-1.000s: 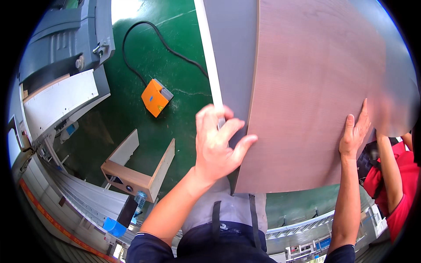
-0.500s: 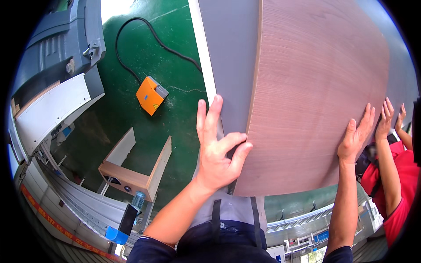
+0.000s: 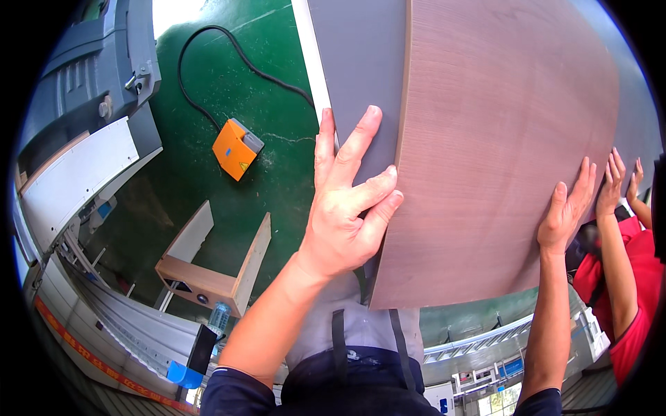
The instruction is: The person carries a large wooden panel through a workshop, stacks it with other panels, and then aligns it with another panel on a workbench. They inspect the edges and fit the panels together with assistance from a coworker.
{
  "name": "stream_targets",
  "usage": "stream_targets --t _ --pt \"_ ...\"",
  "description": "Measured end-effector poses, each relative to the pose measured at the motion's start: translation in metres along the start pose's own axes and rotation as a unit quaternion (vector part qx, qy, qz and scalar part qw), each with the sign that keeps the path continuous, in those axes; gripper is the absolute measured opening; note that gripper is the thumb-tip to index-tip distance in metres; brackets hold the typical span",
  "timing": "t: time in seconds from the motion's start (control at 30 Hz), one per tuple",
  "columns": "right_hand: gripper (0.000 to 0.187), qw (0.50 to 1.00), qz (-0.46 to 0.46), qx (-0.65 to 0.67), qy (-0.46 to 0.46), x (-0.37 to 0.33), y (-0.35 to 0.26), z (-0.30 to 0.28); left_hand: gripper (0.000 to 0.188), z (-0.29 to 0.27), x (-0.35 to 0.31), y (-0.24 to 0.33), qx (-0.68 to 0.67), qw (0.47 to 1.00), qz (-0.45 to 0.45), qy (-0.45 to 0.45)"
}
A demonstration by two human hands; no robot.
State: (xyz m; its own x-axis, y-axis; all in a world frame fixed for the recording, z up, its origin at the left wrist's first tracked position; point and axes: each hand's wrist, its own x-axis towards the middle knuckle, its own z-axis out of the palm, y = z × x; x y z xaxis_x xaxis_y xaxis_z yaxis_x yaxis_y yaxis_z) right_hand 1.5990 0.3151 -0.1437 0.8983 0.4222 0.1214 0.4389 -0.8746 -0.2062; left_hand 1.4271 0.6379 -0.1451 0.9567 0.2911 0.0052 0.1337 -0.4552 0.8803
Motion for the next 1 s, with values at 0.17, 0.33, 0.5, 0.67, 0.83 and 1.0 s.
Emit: stream_targets --t 0.17,0.33,0.5,0.67,0.83,1.0 --pt "0.06 1.0 0.0 -0.006 0.003 -0.002 0.002 0.0 0.019 -0.006 -0.006 -0.006 -0.021 0.993 -0.058 -0.096" --pt "0.06 1.0 -0.001 0.001 0.008 0.0 0.0 0.002 0.02 -0.006 -0.005 0.002 -0.057 0.995 -0.047 -0.069" --pt "0.061 1.0 -0.001 0.002 0.004 -0.001 0.0 0.0 0.023 -0.01 -0.005 -0.004 -0.049 0.994 -0.027 -0.089" --pt "0.061 1.0 0.001 -0.009 0.013 0.0 0.003 -0.005 0.055 -0.001 -0.009 0.014 0.079 0.996 0.012 -0.04" --pt "0.068 0.999 0.023 -0.036 -0.002 -0.001 -0.002 0.003 0.066 0.043 -0.043 0.042 0.192 0.974 0.091 -0.081" --pt "0.072 0.999 0.043 0.019 -0.017 0.052 -0.076 0.016 0.072 0.052 -0.045 0.04 0.237 0.959 0.089 -0.124"
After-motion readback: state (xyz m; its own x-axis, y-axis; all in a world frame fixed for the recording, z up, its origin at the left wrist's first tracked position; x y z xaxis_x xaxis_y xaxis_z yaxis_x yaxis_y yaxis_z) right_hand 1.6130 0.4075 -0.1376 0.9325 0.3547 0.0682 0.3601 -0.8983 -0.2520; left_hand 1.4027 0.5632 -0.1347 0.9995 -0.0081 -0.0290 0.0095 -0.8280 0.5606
